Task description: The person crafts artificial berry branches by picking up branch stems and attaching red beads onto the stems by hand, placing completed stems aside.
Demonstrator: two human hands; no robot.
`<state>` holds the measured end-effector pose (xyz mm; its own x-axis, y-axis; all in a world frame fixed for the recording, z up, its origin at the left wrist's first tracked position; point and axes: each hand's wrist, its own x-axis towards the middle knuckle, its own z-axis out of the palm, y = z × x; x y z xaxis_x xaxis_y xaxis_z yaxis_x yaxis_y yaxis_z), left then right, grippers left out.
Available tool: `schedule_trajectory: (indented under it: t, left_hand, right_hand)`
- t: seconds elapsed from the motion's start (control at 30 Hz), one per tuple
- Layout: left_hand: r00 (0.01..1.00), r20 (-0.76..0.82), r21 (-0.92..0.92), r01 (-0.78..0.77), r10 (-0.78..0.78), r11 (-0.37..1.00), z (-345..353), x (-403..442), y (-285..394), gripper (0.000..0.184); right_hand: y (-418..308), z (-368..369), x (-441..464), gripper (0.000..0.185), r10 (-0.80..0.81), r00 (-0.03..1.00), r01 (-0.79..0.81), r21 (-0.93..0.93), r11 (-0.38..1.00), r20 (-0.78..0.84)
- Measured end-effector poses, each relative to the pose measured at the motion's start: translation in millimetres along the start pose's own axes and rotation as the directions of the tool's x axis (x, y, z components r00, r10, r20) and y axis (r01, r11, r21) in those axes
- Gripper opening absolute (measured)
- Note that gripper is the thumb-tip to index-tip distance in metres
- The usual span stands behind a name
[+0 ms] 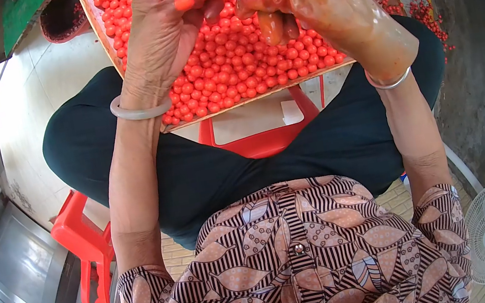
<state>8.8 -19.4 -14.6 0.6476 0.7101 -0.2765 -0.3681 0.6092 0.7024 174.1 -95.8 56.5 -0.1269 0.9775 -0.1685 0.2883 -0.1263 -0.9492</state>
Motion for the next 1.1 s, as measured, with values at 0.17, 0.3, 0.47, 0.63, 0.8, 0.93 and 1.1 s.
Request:
schedule_trajectory:
  t: [0.17, 0.3, 0.47, 0.63, 0.8, 0.93, 1.1]
  left_hand:
    - [0.983, 0.184, 0.080, -0.033, 0.018, 0.996, -16, 3, 1, 0.021]
    - [0.978, 0.191, -0.071, -0.070, 0.083, 0.995, -13, 0, -3, 0.017]
    - [0.994, 0.109, 0.072, -0.033, 0.025, 0.997, -11, 0, -3, 0.033]
    - [0.982, 0.182, -0.015, -0.058, 0.060, 0.998, -10, -2, -6, 0.043]
    - [0.990, 0.137, 0.104, -0.046, 0.031, 0.994, -14, -1, -4, 0.050]
    - [0.979, 0.163, 0.094, -0.138, 0.121, 0.986, -9, -3, -4, 0.053]
    - [0.967, 0.182, 0.144, -0.205, 0.178, 0.968, -8, -3, -5, 0.054]
  right_hand:
    - [8, -8, 3, 0.019, 0.196, 0.981, -0.196, -0.011, 0.981, -0.003]
    - [24, -8, 5, 0.016, -0.140, 0.988, 0.150, -0.224, 0.963, 0.061]
    - [7, -4, 0, 0.016, 0.258, 0.961, -0.274, 0.416, 0.867, 0.095]
    - [3, -6, 3, 0.017, 0.324, 0.943, -0.329, 0.343, 0.880, 0.074]
    - [2, -8, 3, 0.019, 0.261, 0.961, -0.275, 0.294, 0.915, 0.088]
    - [20, -5, 0, 0.023, 0.151, 0.986, -0.167, 0.364, 0.916, 0.070]
    - [14, -5, -1, 0.025, 0.181, 0.981, -0.193, 0.431, 0.881, 0.070]
